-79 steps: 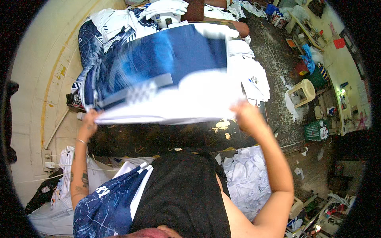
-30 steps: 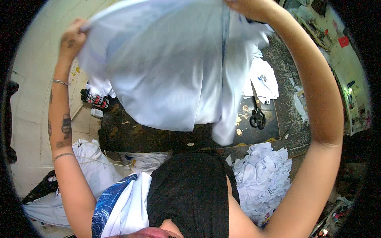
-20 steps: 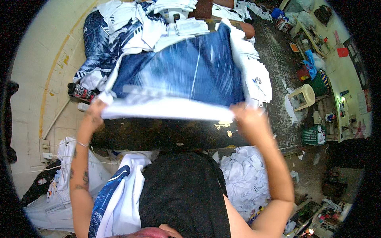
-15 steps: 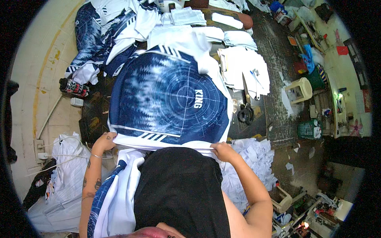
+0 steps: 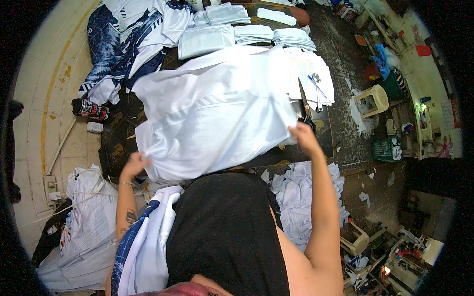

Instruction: The person uses shears to cut a large white sheet of fabric on a worktable, then places a blue and white patterned jersey on top and cuts along its edges. The person repeatedly folds and cuts the white fabric, stacking the cut pieces on the table.

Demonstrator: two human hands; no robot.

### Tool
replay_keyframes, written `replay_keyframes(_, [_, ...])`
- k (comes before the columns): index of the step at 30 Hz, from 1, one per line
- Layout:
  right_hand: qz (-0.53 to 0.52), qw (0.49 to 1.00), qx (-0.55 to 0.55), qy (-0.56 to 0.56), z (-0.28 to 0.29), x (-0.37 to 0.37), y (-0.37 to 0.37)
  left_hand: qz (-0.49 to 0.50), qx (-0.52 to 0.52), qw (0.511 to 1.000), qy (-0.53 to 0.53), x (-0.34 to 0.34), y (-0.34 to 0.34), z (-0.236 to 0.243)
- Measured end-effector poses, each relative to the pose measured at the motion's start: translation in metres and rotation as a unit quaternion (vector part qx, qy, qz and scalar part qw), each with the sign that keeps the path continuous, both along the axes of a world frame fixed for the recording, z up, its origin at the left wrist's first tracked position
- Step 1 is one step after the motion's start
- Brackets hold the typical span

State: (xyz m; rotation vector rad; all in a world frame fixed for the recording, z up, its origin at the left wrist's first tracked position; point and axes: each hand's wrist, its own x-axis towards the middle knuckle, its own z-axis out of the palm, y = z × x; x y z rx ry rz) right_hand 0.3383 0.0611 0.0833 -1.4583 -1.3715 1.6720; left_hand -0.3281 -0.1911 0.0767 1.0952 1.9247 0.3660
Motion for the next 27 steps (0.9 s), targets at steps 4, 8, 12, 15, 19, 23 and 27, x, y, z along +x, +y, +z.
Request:
replay_keyframes(4, [-0.039, 0.985, 0.101, 0.137, 0.101, 0.017, 0.076, 0.237, 0.315, 0.912, -0.110, -0.084, 0.031, 0.077])
replay_keyframes(8, [0.006, 0.943, 0.280, 0.180, 0.230, 0.012, 0.119, 0.278, 0.473, 0.823, -0.147, -0.174, 0.074, 0.212])
replay_keyframes(12, [-0.003, 0.911, 0.362, 0.196, 0.332, -0.010, 0.128, 0.273, 0.566, 0.772, -0.096, -0.224, 0.119, 0.339])
replay_keyframes(15, [-0.007, 0.883, 0.406, 0.236, 0.381, -0.021, 0.126, 0.251, 0.553, 0.793, 0.043, -0.245, 0.144, 0.410])
replay_keyframes(19, [-0.068, 0.861, 0.476, 0.168, 0.430, -0.029, 0.122, 0.229, 0.489, 0.841, -0.049, -0.250, 0.148, 0.472])
replay_keyframes(23, [0.001, 0.874, 0.445, 0.197, 0.465, -0.022, 0.107, 0.055, 0.472, 0.852, -0.220, -0.237, 0.137, 0.503])
replay_keyframes(27, [-0.015, 0.818, 0.547, -0.180, 0.486, -0.014, 0.103, 0.004, 0.395, 0.901, 0.180, -0.228, 0.136, 0.508])
